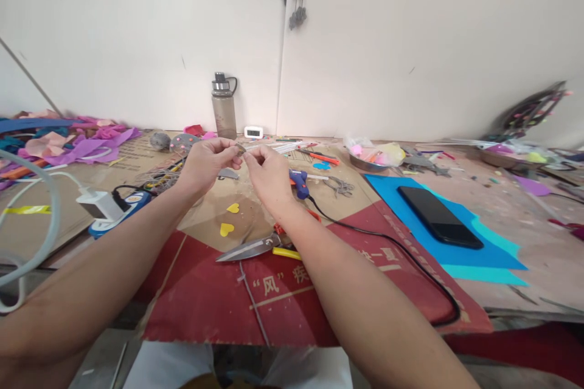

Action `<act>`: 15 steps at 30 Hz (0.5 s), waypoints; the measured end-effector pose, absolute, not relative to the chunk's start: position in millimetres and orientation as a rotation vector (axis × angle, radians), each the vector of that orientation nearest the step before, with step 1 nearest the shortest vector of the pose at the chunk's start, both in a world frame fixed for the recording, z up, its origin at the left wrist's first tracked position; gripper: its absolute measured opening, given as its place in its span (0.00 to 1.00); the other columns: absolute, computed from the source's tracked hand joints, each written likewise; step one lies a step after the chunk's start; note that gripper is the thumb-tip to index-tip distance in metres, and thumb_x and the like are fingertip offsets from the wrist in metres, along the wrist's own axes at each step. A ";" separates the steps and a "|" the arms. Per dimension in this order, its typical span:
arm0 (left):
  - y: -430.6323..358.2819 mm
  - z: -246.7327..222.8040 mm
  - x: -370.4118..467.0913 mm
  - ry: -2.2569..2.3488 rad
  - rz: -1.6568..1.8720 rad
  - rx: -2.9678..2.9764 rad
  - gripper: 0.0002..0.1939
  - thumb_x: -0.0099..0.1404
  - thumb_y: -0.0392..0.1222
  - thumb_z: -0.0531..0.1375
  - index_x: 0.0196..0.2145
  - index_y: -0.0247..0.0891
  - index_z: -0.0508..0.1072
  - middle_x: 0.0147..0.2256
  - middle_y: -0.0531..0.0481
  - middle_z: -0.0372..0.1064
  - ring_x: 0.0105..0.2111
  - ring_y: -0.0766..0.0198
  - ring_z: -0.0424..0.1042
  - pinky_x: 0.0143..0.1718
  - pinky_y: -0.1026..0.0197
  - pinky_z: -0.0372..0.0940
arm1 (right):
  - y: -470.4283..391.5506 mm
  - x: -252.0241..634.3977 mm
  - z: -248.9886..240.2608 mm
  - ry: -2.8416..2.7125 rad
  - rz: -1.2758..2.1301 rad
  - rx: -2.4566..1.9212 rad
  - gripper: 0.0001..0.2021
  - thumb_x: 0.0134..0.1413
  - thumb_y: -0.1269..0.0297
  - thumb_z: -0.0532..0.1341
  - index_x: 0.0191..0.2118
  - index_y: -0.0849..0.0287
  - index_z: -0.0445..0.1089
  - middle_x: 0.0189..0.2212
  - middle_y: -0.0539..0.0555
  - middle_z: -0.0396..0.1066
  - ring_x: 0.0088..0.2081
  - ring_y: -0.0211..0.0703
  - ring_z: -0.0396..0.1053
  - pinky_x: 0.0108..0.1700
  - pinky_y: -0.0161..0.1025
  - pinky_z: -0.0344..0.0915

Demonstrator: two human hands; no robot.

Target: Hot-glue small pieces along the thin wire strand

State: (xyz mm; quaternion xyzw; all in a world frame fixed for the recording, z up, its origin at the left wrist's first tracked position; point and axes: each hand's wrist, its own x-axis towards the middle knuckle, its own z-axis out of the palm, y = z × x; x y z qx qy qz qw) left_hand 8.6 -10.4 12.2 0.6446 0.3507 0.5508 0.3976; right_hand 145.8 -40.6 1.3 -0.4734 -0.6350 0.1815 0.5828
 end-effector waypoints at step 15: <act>-0.2 18.6 -4.3 0.848 1.498 1.125 0.06 0.55 0.39 0.63 0.29 0.34 0.70 0.30 0.48 0.72 0.28 0.67 0.74 0.17 0.72 0.59 | -52.9 135.4 -10.3 -1.976 0.328 -1.013 0.10 0.55 0.65 0.54 0.25 0.58 0.67 0.22 0.47 0.66 0.26 0.35 0.59 0.33 0.34 0.56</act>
